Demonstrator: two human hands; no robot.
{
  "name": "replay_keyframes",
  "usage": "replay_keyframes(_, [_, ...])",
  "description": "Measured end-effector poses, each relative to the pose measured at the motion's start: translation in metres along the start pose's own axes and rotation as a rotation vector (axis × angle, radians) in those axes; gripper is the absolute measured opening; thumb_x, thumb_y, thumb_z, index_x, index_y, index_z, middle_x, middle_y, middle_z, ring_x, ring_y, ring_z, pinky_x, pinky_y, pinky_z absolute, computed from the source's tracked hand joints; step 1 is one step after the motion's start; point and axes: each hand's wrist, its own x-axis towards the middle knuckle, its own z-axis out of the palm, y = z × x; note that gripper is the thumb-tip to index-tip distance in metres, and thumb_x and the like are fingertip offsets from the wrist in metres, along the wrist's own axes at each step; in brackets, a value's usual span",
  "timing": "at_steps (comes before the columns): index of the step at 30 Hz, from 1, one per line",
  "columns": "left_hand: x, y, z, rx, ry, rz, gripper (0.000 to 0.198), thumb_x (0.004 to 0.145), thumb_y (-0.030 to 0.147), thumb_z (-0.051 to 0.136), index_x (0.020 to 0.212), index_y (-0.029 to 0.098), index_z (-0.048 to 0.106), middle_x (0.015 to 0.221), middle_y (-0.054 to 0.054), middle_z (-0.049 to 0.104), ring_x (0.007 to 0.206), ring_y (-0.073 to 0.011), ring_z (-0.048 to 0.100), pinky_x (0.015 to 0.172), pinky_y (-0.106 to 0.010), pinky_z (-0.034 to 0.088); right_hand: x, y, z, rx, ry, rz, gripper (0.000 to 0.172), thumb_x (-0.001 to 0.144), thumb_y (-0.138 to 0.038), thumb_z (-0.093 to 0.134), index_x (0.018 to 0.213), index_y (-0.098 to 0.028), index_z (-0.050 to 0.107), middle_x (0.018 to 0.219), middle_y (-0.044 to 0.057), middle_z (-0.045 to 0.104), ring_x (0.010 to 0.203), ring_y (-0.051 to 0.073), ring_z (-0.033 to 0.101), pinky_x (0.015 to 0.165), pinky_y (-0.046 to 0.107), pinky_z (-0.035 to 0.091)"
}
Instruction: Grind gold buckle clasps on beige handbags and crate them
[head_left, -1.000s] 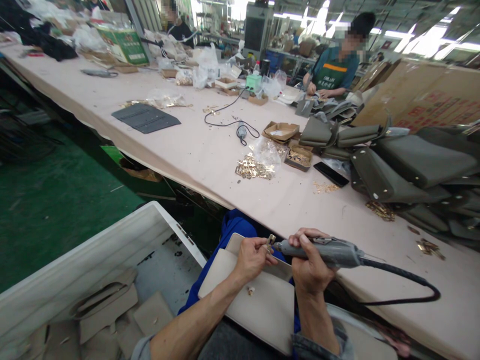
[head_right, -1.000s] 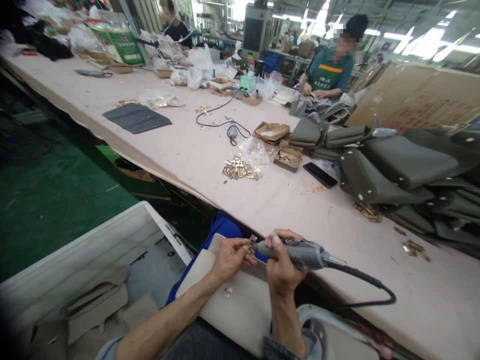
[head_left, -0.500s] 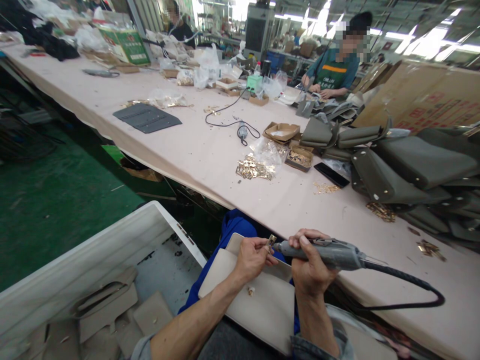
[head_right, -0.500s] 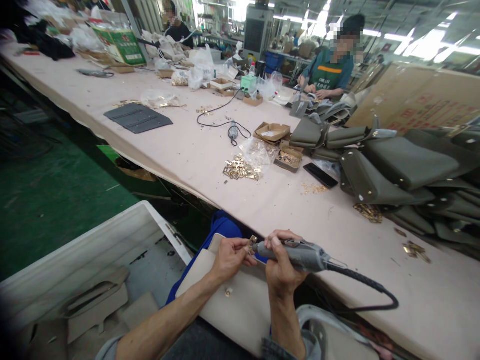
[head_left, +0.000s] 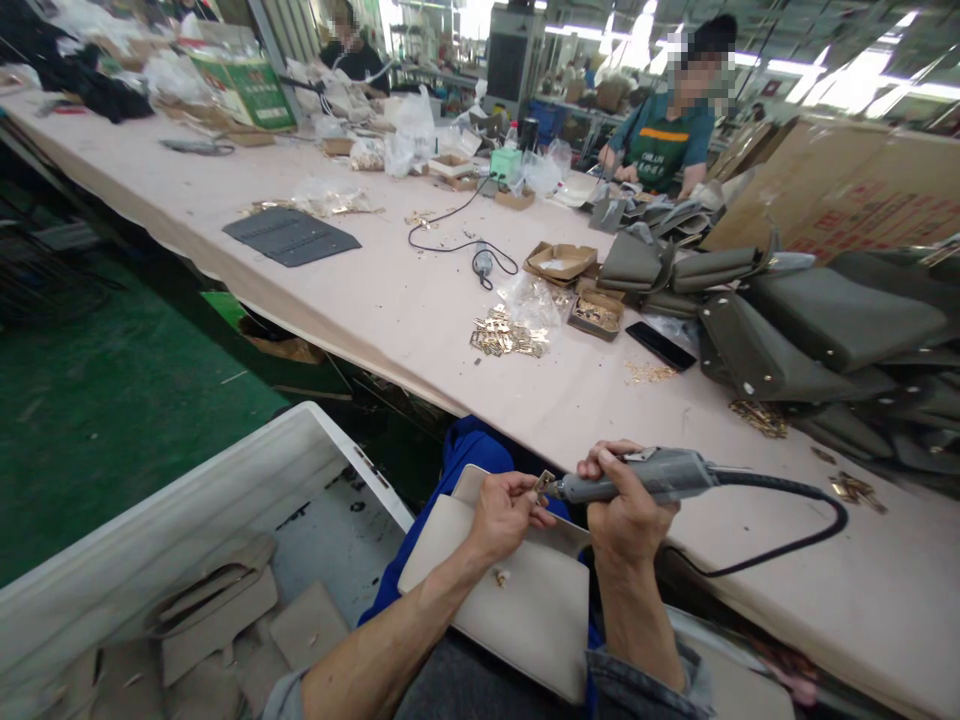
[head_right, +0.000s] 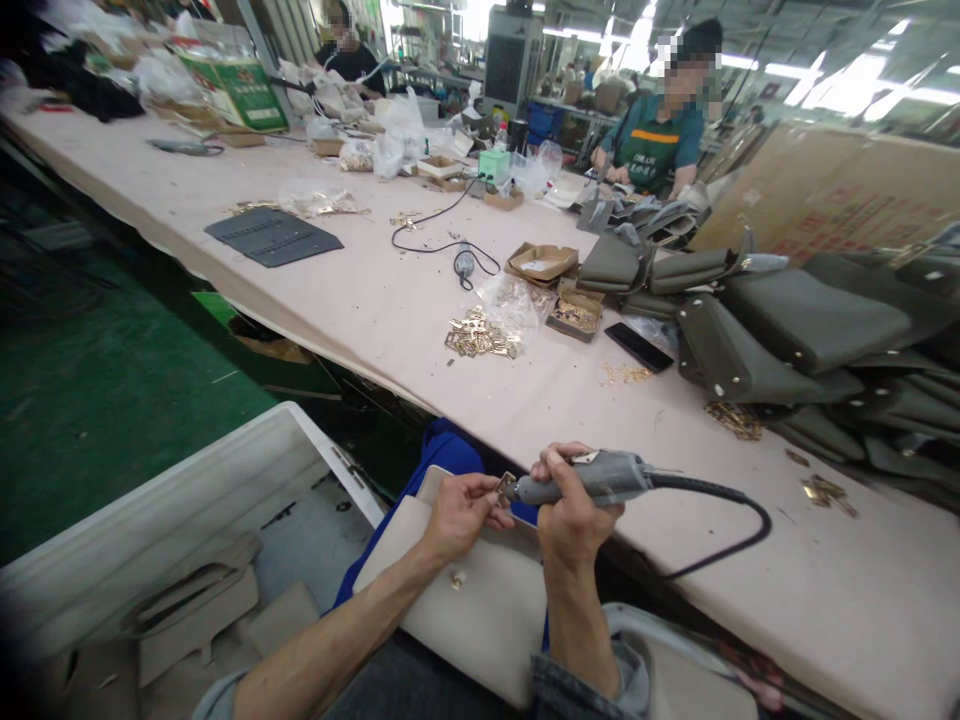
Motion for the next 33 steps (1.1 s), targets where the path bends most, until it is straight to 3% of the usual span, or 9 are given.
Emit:
replay_keyframes(12, [0.000,0.004,0.001,-0.025,0.007,0.006,0.028,0.080,0.036,0.073,0.087,0.009,0.072,0.074,-0.008,0.073,0.060,-0.0213,0.075,0.055,-0.025,0.060,-0.010,0.005,-0.007,-0.081,-0.101,-0.114,0.008,0.079,-0.014,0.070,0.078,-0.016,0.062,0.069,-0.001,0.057,0.057,0.012,0.053,0.060,0.029,0.044])
replay_keyframes(27, [0.001,0.001,0.002,-0.028,0.013,0.003,0.027,0.080,0.034,0.071,0.089,0.009,0.073,0.075,-0.010,0.074,0.061,-0.0215,0.075,0.054,-0.026,0.060,-0.008,0.003,-0.006,-0.081,-0.087,-0.101,0.009,0.078,-0.016,0.071,0.078,-0.016,0.061,0.068,-0.001,0.057,0.056,0.012,0.053,0.059,0.029,0.044])
replay_keyframes(33, [0.000,0.004,0.002,0.004,0.000,0.004,0.024,0.082,0.031,0.068,0.091,0.010,0.074,0.073,-0.009,0.075,0.061,-0.0219,0.075,0.056,-0.026,0.060,-0.017,0.004,-0.007,-0.171,-0.179,-0.213,0.007,0.083,-0.017,0.068,0.082,-0.017,0.061,0.071,-0.001,0.058,0.059,0.013,0.055,0.062,0.032,0.046])
